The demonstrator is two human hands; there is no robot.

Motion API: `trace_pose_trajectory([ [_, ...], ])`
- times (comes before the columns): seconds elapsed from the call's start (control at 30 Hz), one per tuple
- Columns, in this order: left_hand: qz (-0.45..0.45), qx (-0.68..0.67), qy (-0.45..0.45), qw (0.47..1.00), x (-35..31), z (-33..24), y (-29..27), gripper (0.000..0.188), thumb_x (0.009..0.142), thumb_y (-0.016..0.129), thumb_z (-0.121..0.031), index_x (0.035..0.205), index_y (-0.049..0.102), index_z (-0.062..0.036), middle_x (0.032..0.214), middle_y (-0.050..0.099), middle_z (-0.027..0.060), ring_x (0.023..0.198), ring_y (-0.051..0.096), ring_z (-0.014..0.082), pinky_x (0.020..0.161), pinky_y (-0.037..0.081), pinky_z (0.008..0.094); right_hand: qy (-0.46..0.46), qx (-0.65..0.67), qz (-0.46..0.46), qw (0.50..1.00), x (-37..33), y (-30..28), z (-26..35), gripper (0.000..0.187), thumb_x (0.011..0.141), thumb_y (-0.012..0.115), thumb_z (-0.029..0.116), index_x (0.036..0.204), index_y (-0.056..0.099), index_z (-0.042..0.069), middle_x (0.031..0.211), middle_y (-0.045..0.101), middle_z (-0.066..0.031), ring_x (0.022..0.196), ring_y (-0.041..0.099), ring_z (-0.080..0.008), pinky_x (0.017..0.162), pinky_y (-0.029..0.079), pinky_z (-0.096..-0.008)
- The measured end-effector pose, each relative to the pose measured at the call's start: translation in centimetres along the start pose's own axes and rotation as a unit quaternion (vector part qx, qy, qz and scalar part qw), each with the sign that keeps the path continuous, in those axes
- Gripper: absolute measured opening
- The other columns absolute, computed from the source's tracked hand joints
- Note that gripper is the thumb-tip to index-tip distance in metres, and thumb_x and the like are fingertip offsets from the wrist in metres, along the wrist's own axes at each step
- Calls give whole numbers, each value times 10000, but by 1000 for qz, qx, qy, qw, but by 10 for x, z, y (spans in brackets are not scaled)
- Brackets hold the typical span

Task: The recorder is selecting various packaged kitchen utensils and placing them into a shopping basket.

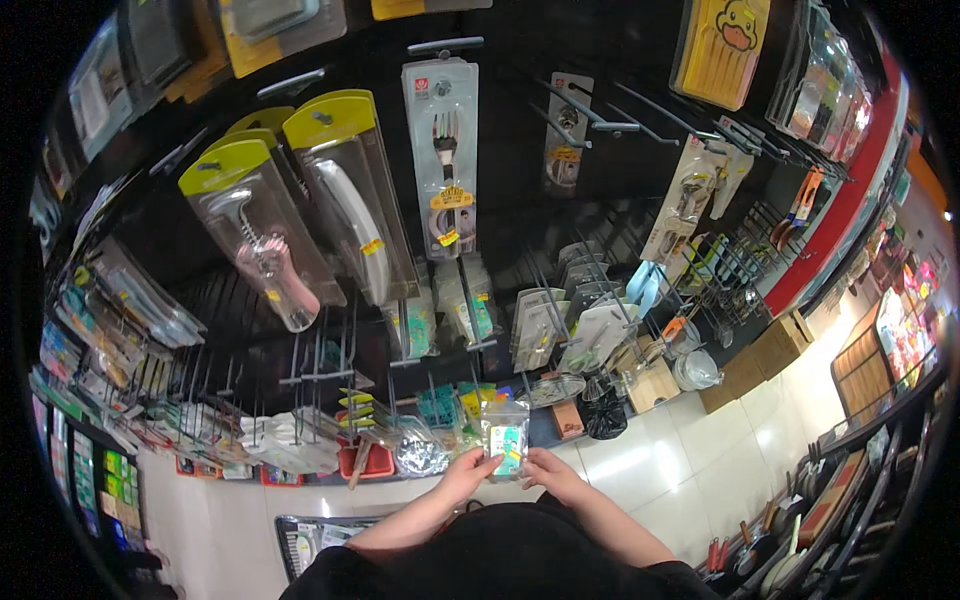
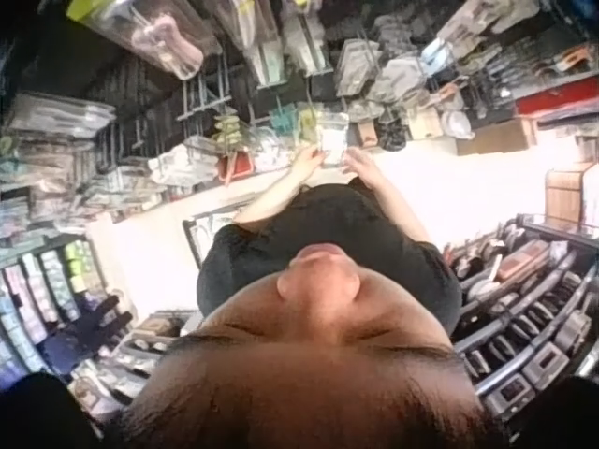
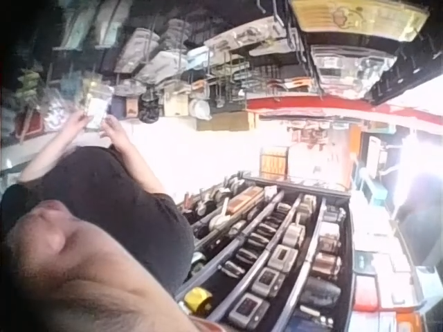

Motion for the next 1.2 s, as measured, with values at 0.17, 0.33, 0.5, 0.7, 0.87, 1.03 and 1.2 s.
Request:
trace_pose_trajectory([
  [0.17,-38,75,13,996,-27,-1,23,246,902,630,-279,933,646,-36,682,548,-23,628,486,64,557,400,244,90,-24,2,996,-19,-4,-2,361,929,561,146,1256,436,60,1122,584,-106,960,614,-213,699,529,-332],
  [0.33,-61,117,3,991,-44,49,64,324,921,586,-350,953,622,-29,704,567,11,675,511,83,583,419,265,106,-60,118,986,-43,-16,-5,351,915,576,115,1237,450,53,1045,627,-108,844,668,-225,636,537,-294],
  [0.5,-240,-10,-38,970,-109,93,108,374,982,439,-378,1136,559,-58,914,589,36,775,570,113,644,470,261,189,-70,162,966,-81,-50,-45,285,915,582,131,1170,475,64,986,620,-72,811,677,-237,649,550,-312],
  [0.7,-322,-105,-54,939,-192,146,169,417,988,397,-405,1073,571,-35,905,568,44,735,544,118,655,452,266,236,-30,187,953,-130,-56,-91,297,915,582,181,1162,480,53,1008,618,-54,839,602,-154,720,483,-296],
  [0.87,-399,-157,-69,901,-262,161,192,383,996,387,-381,1044,573,-50,889,552,38,753,539,127,654,450,262,273,-74,264,922,-156,-27,-101,360,912,586,165,1218,453,29,1019,602,-60,849,601,-135,709,486,-278],
  [1.03,-432,-169,-47,885,-314,175,194,360,995,395,-363,1041,566,-50,891,560,37,766,543,128,665,457,269,266,-116,274,917,-166,11,-113,402,894,619,172,1220,443,18,981,599,-69,837,609,-131,688,504,-251],
  [1.2,-423,-191,-31,885,-365,192,173,329,985,432,-337,1068,556,-44,933,582,54,795,559,136,682,467,273,256,-127,296,912,-188,70,-146,366,889,631,192,1172,464,30,965,603,-66,831,608,-126,663,495,-244],
])
Point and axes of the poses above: each hand's wrist, its own x-axis towards the middle knuckle, its own y-axis out of the palm, z = x × y, the point moved 3 cm from there along x, towards the middle knuckle
